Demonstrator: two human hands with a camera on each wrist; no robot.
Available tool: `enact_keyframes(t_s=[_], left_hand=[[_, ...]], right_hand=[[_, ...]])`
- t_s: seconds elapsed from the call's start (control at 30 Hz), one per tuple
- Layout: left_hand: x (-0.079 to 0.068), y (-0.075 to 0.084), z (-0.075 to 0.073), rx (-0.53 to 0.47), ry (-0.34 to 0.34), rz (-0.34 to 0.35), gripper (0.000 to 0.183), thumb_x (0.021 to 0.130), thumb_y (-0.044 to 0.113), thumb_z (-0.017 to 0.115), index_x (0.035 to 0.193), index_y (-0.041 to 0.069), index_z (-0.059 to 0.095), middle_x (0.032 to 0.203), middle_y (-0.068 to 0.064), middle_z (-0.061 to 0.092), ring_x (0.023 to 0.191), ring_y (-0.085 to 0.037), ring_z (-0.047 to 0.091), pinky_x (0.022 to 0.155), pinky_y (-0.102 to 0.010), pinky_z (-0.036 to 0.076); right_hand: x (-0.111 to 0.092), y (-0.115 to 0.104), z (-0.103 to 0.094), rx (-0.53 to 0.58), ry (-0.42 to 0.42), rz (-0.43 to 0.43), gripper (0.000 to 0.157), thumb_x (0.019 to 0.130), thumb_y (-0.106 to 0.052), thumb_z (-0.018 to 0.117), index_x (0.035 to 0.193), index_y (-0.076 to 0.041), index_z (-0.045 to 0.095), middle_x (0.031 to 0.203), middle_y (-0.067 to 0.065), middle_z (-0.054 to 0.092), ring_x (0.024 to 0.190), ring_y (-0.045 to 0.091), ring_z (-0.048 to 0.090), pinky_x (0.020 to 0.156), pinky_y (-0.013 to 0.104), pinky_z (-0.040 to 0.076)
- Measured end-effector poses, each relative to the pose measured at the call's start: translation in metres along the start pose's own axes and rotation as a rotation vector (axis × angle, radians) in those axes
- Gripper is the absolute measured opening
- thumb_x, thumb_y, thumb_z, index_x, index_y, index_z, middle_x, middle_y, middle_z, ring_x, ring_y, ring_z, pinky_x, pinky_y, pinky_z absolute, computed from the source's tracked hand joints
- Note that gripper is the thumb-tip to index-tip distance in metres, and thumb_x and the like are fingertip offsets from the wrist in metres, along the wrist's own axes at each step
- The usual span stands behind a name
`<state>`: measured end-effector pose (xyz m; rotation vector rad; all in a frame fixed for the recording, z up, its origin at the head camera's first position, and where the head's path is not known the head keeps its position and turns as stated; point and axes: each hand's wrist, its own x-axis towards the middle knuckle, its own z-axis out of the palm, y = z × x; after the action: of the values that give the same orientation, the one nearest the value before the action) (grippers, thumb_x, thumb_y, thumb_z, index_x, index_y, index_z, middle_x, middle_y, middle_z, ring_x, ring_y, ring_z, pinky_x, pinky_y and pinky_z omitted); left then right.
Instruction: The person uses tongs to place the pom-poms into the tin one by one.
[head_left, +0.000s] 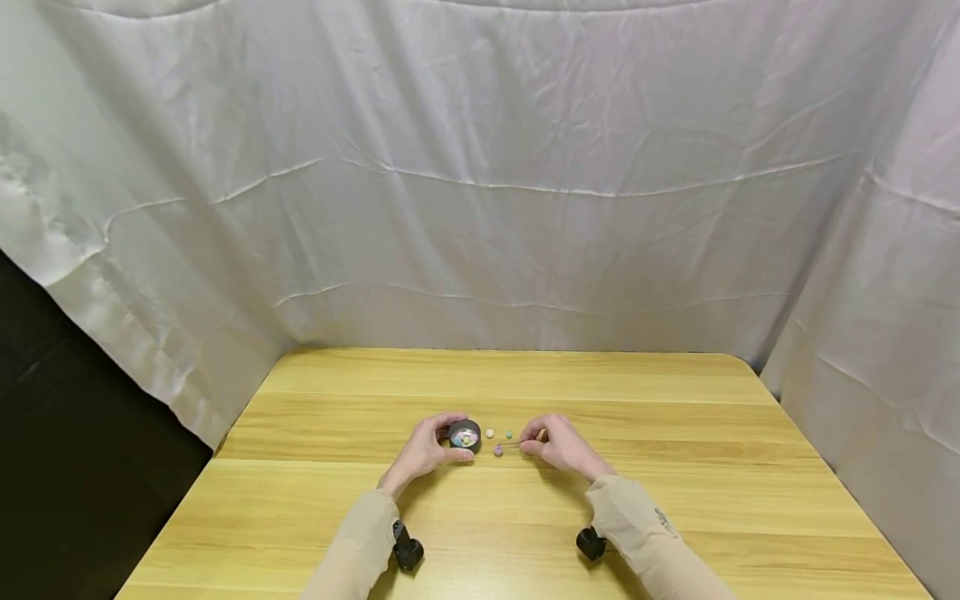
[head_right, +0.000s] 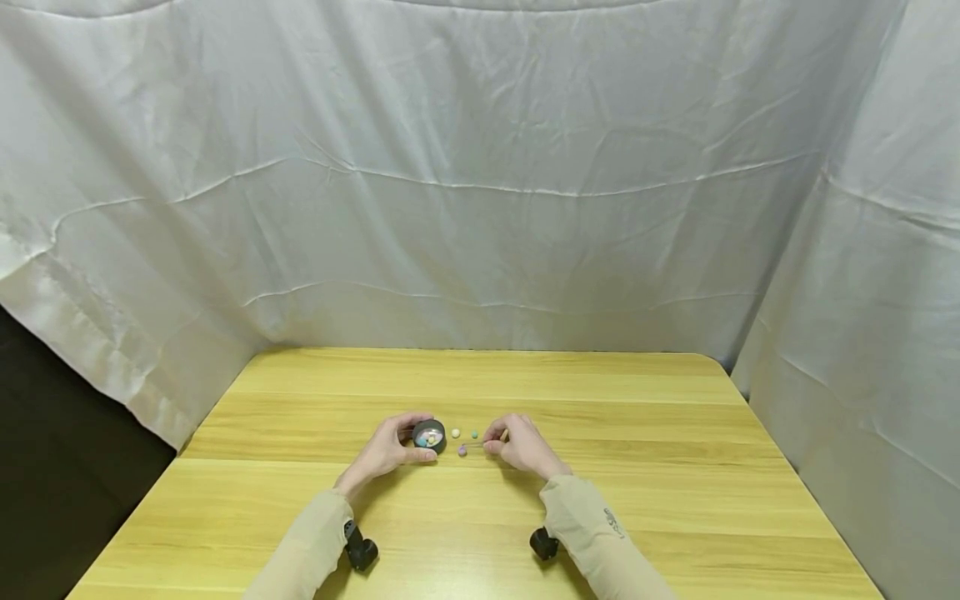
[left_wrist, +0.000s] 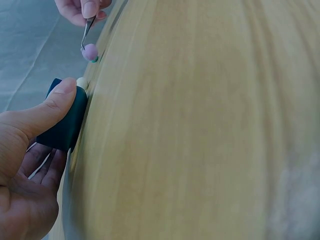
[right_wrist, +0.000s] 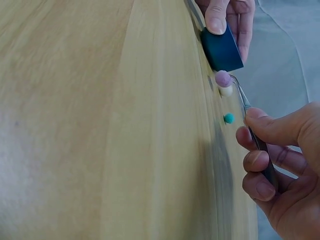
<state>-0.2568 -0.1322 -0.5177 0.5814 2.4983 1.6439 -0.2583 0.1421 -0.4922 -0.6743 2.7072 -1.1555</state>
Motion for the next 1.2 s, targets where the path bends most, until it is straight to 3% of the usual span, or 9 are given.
enact_keyframes(t_s=[0.07,0.3,0.47,0.6,0.9,1.2], left_hand=[[0.0,0.001,0.001,-0.001,0.006,0.002,0.06,0.08,0.003,0.083,0.134,-0.006,0.058,0.127,-0.026,0.064,0.11,-0.04,0.066,0.095,-0.053,0.054],[-0.013,0.037,-0.002,-0.027,0.013,0.004,0.057,0.082,-0.004,0.079,0.133,-0.013,0.055,0.126,-0.033,0.062,0.111,-0.048,0.063,0.096,-0.058,0.052],[-0.015,0.039,-0.004,-0.038,0.002,0.007,0.057,0.082,-0.003,0.079,0.133,-0.013,0.055,0.126,-0.034,0.061,0.112,-0.049,0.063,0.097,-0.058,0.051],[-0.012,0.034,-0.004,-0.035,-0.015,0.001,0.058,0.082,-0.003,0.079,0.134,-0.014,0.054,0.127,-0.035,0.06,0.113,-0.05,0.062,0.098,-0.059,0.051],[0.0,0.002,0.002,0.004,0.007,-0.006,0.061,0.081,0.002,0.082,0.135,-0.008,0.056,0.128,-0.029,0.063,0.112,-0.043,0.065,0.097,-0.054,0.053],[0.001,0.0,0.001,0.009,0.008,-0.002,0.061,0.079,0.008,0.086,0.133,-0.005,0.059,0.126,-0.025,0.066,0.111,-0.037,0.067,0.096,-0.048,0.055]], right_hand=[[0.0,0.0,0.0,0.006,0.001,0.001,0.009,0.094,-0.006,0.068,0.091,-0.005,0.077,0.083,0.003,0.07,0.062,0.008,0.051,0.052,0.019,0.041],[0.0,0.001,-0.002,0.041,0.014,0.007,0.01,0.095,-0.008,0.067,0.095,-0.005,0.077,0.087,0.005,0.071,0.062,0.008,0.052,0.053,0.02,0.043],[0.0,-0.002,-0.001,0.051,0.036,0.012,0.011,0.095,-0.008,0.067,0.098,-0.004,0.077,0.091,0.005,0.071,0.061,0.008,0.052,0.052,0.02,0.044],[0.001,-0.004,0.001,0.049,0.056,0.018,0.011,0.095,-0.008,0.067,0.098,-0.005,0.077,0.093,0.005,0.072,0.063,0.008,0.054,0.053,0.021,0.045],[0.005,-0.012,0.006,0.066,0.111,0.015,0.009,0.094,-0.009,0.069,0.095,-0.006,0.077,0.089,0.007,0.072,0.059,0.006,0.053,0.05,0.02,0.045],[0.011,-0.021,0.012,0.064,0.134,0.026,0.008,0.094,-0.011,0.071,0.095,-0.009,0.078,0.09,0.006,0.073,0.059,0.007,0.052,0.049,0.02,0.043]])
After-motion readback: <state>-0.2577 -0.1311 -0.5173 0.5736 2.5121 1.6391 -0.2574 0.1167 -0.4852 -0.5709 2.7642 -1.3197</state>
